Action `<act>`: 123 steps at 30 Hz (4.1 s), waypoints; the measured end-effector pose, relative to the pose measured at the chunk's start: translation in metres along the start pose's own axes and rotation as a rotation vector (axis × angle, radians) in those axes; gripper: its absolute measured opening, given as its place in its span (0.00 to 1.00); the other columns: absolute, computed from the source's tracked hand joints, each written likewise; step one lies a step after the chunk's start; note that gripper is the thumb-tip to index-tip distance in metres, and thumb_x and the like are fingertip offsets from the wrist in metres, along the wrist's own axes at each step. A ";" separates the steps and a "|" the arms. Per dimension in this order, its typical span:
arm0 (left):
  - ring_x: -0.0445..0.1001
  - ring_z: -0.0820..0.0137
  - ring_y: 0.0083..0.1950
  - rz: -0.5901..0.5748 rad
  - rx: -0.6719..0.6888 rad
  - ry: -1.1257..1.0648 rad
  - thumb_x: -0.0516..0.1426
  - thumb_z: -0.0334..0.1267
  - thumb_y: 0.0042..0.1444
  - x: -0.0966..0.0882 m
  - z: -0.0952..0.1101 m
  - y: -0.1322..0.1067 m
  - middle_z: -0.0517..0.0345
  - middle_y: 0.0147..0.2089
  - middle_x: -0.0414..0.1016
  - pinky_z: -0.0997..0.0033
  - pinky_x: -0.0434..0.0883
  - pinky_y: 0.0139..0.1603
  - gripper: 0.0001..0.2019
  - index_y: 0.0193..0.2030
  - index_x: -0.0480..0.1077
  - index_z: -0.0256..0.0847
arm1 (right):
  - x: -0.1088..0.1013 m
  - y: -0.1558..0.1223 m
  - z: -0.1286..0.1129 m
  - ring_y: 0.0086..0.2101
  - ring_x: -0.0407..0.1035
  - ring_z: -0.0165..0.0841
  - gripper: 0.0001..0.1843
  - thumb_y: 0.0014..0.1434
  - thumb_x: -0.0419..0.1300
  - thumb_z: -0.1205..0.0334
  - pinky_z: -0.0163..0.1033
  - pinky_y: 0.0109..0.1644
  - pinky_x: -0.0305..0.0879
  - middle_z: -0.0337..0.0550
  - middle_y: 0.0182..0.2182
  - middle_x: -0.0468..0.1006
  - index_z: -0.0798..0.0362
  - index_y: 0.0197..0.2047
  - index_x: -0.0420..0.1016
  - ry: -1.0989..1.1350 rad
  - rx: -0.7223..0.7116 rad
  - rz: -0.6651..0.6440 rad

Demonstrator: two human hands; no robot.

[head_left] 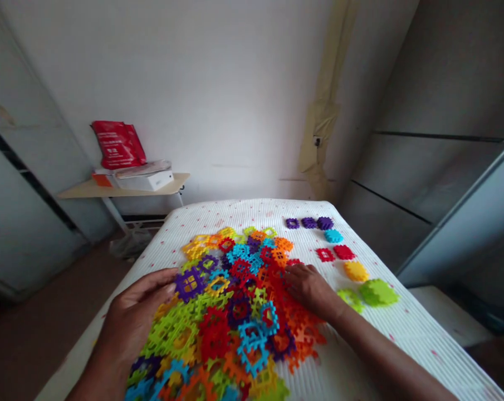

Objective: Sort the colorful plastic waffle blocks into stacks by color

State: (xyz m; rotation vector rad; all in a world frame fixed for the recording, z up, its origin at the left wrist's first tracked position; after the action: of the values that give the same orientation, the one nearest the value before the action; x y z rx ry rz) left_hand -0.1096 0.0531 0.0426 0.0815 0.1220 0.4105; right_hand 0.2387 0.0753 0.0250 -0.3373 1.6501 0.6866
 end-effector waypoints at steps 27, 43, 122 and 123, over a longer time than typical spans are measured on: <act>0.69 0.73 0.26 -0.329 -0.160 -0.123 0.64 0.45 0.41 0.122 -0.006 -0.051 0.62 0.28 0.74 0.74 0.67 0.28 0.36 0.58 0.60 0.41 | -0.030 0.039 -0.080 0.39 0.65 0.38 0.15 0.57 0.58 0.59 0.42 0.41 0.59 0.47 0.41 0.75 0.53 0.47 0.67 0.018 -0.213 0.034; 0.72 0.59 0.50 -0.250 0.653 1.086 0.49 0.47 0.53 0.077 -0.055 -0.015 0.53 0.48 0.77 0.57 0.67 0.53 0.18 0.42 0.76 0.47 | -0.040 0.102 0.208 0.49 0.66 0.42 0.26 0.55 0.58 0.60 0.41 0.46 0.59 0.54 0.49 0.73 0.52 0.58 0.65 -0.335 0.480 -0.287; 0.73 0.65 0.48 -0.540 0.546 1.329 0.51 0.27 0.52 0.148 0.001 0.005 0.53 0.44 0.77 0.66 0.64 0.52 0.15 0.41 0.73 0.42 | 0.018 -0.040 0.010 0.34 0.62 0.33 0.17 0.67 0.45 0.60 0.38 0.39 0.57 0.45 0.30 0.73 0.54 0.32 0.70 -0.049 0.128 0.105; 0.72 0.65 0.48 -0.546 0.540 1.325 0.51 0.27 0.51 0.146 0.001 0.005 0.54 0.44 0.77 0.66 0.64 0.51 0.15 0.41 0.74 0.42 | 0.019 -0.040 0.010 0.34 0.62 0.33 0.17 0.67 0.45 0.60 0.38 0.39 0.57 0.45 0.29 0.72 0.54 0.32 0.70 -0.048 0.126 0.109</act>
State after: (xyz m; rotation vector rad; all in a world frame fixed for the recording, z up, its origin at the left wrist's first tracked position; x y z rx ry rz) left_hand 0.0216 0.1168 0.0293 0.2908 1.5293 -0.1890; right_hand 0.2656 0.0533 -0.0036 -0.1399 1.6657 0.6638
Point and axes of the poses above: each hand's wrist, its own y-axis towards the middle knuckle, its own x-axis out of the palm, z = x × y, the point moved 5 cm from there along y, towards the middle knuckle
